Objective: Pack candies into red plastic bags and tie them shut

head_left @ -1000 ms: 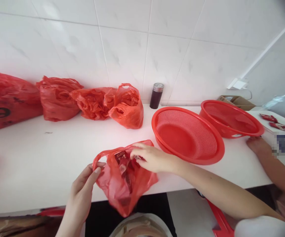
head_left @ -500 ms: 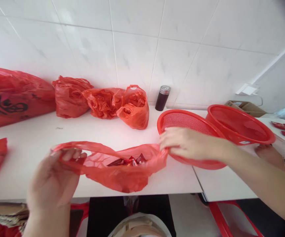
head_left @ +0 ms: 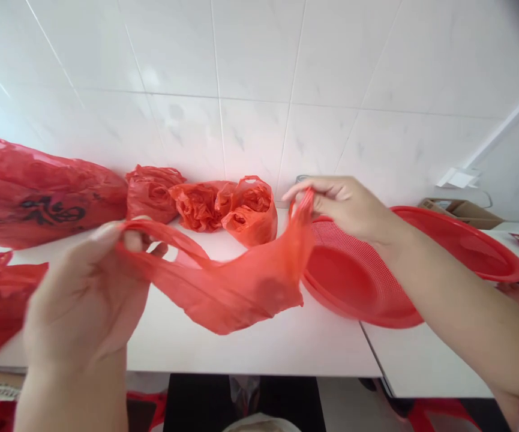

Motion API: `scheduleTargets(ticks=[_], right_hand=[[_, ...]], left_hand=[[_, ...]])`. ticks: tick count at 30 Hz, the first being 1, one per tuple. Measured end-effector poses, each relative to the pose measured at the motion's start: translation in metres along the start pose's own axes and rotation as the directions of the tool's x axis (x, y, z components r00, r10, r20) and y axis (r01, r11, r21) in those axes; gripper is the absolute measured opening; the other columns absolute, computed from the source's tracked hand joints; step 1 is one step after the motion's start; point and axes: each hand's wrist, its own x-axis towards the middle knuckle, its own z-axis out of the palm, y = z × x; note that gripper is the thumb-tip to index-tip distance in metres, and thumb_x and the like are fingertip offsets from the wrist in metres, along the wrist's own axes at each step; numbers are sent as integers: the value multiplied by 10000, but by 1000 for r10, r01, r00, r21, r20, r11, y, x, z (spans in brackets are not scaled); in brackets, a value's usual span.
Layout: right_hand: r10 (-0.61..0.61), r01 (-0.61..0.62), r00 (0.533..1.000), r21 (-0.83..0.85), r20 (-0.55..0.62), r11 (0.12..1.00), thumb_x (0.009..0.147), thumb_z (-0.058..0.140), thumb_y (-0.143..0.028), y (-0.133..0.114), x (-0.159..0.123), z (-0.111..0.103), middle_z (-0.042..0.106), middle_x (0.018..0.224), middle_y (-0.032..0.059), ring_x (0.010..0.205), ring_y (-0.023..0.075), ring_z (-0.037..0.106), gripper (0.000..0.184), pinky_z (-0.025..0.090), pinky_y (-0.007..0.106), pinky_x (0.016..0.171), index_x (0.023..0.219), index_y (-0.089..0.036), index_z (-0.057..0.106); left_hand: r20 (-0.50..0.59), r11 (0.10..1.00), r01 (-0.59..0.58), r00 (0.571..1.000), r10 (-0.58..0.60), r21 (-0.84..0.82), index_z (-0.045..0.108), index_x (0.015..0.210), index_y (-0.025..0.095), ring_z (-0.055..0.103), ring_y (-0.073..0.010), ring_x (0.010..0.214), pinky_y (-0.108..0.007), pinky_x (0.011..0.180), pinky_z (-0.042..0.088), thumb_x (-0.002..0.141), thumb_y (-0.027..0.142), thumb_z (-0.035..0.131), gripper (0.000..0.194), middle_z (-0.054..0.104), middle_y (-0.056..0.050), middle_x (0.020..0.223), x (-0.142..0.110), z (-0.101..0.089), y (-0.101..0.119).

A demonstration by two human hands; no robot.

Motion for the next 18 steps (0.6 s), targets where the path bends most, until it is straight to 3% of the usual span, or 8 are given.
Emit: scheduleTargets(ticks=[3,6,8,10,12,13,16,18], right_hand=[[-15,20,999,97,-52,995,873,619,-341,-7,8,6,665,810,10,703,129,633,179,534,263,631,954,-197,688],[-7,-1,998,132,64,991,866,623,-295,-9,13,17,660,813,8,695,114,621,133,528,245,628,918,-181,666],[-15,-10,989,167,145,986,861,620,-252,-11,18,26,652,782,-6,677,102,613,92,524,238,629,918,-181,634],[-15,-31,974,202,224,979,849,620,-207,-14,24,38,643,743,-22,650,96,607,75,519,234,616,914,-186,590],[-24,-43,955,216,296,976,836,619,-176,-17,31,51,638,730,-33,633,92,605,93,508,221,587,899,-195,553],[-36,-36,947,216,318,976,834,615,-174,-18,34,58,635,728,-37,619,90,601,97,497,213,560,890,-200,540],[-77,23,957,194,280,981,837,600,-191,-17,39,75,630,760,-36,615,95,591,108,477,213,522,910,-218,526],[-102,75,980,157,173,985,833,618,-217,-10,38,83,643,850,-14,723,113,608,137,505,242,605,942,-221,535]], left_hand=[[114,984,-44,993,25,172,656,636,165,521,-114,724,-193,688,465,879,190,493,294,545,-20,713,7,6,0],[293,946,-117,956,25,301,710,835,192,552,-157,951,-231,834,455,876,283,570,171,613,-38,966,15,12,3],[449,905,-89,886,-119,417,666,1075,248,535,-193,1076,-284,898,451,879,347,582,236,600,-42,1114,22,17,6],[559,817,-33,746,-363,576,550,1252,305,569,-204,1029,-313,833,485,859,389,606,406,612,-40,1096,29,24,8],[582,708,-42,605,-544,705,536,1263,305,598,-209,924,-309,737,496,806,418,659,487,632,-35,1014,35,30,7],[581,664,-71,560,-591,744,565,1230,292,601,-209,885,-304,711,490,781,434,677,484,636,-32,977,37,33,5],[526,575,-80,521,-672,814,664,1079,249,552,-161,695,-271,605,446,800,520,615,391,590,-11,783,39,38,0],[443,547,37,542,-714,837,684,995,222,440,-112,552,-244,514,378,847,571,520,413,480,19,641,37,35,-3]])
